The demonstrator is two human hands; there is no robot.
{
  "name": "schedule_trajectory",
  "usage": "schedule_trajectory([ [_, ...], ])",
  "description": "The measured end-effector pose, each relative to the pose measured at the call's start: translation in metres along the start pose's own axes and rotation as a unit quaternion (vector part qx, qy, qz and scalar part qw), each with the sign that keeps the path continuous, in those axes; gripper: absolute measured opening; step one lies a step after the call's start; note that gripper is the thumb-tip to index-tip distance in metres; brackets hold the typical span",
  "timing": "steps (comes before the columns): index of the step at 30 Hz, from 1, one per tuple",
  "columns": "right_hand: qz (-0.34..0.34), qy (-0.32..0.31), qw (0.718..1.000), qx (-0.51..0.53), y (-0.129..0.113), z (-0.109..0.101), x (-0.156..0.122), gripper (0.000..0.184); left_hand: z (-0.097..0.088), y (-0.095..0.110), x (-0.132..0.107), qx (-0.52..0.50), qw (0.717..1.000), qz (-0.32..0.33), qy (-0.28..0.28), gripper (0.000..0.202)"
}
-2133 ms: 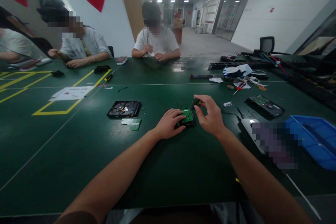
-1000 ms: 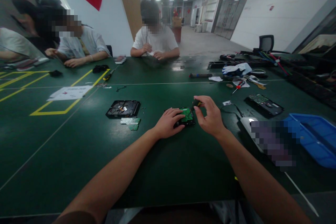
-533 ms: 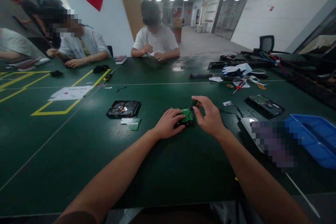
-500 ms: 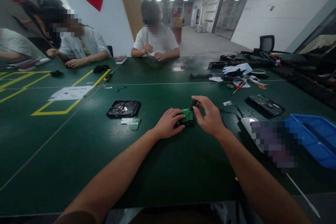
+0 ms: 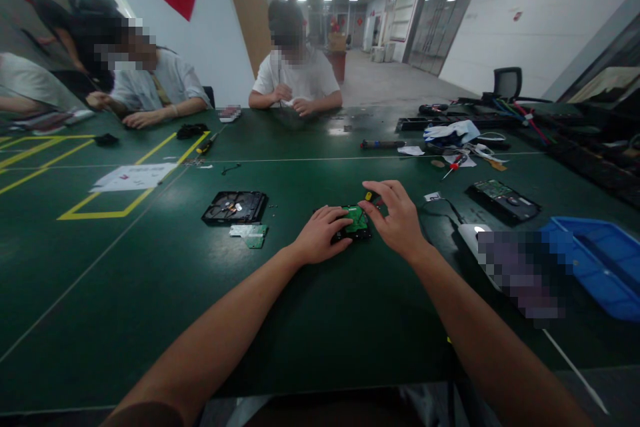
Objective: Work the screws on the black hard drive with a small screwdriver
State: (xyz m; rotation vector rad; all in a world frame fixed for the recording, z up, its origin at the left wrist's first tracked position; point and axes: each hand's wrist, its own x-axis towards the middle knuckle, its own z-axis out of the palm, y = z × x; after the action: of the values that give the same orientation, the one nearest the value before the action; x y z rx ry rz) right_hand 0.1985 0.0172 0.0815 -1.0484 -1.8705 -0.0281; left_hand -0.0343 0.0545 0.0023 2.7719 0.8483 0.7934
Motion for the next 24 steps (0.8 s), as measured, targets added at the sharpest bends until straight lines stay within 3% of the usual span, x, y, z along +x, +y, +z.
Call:
schedule_trajectory([
  [5,-0.013,0.016,1.000,-0.004,-0.0017,-0.0005,0.0013,0.034,0.0006,-0.0011,0.0000,-0.002,1.000,0.002,0.002,0.049],
  [11,-0.018,0.002,1.000,0.010,-0.0014,-0.0001,0.0012,0.043,0.0001,-0.0004,0.0011,-0.001,1.000,0.002,0.000,0.047],
  [15,-0.016,0.005,1.000,-0.001,0.0001,0.0008,0.0000,0.037,0.0008,-0.0011,0.0005,0.002,1.000,0.002,-0.002,0.048],
  [24,0.000,0.054,0.998,-0.032,0.0010,0.0031,0.0022,0.033,-0.0001,-0.0010,0.0003,0.000,1.000,0.005,0.002,0.047],
])
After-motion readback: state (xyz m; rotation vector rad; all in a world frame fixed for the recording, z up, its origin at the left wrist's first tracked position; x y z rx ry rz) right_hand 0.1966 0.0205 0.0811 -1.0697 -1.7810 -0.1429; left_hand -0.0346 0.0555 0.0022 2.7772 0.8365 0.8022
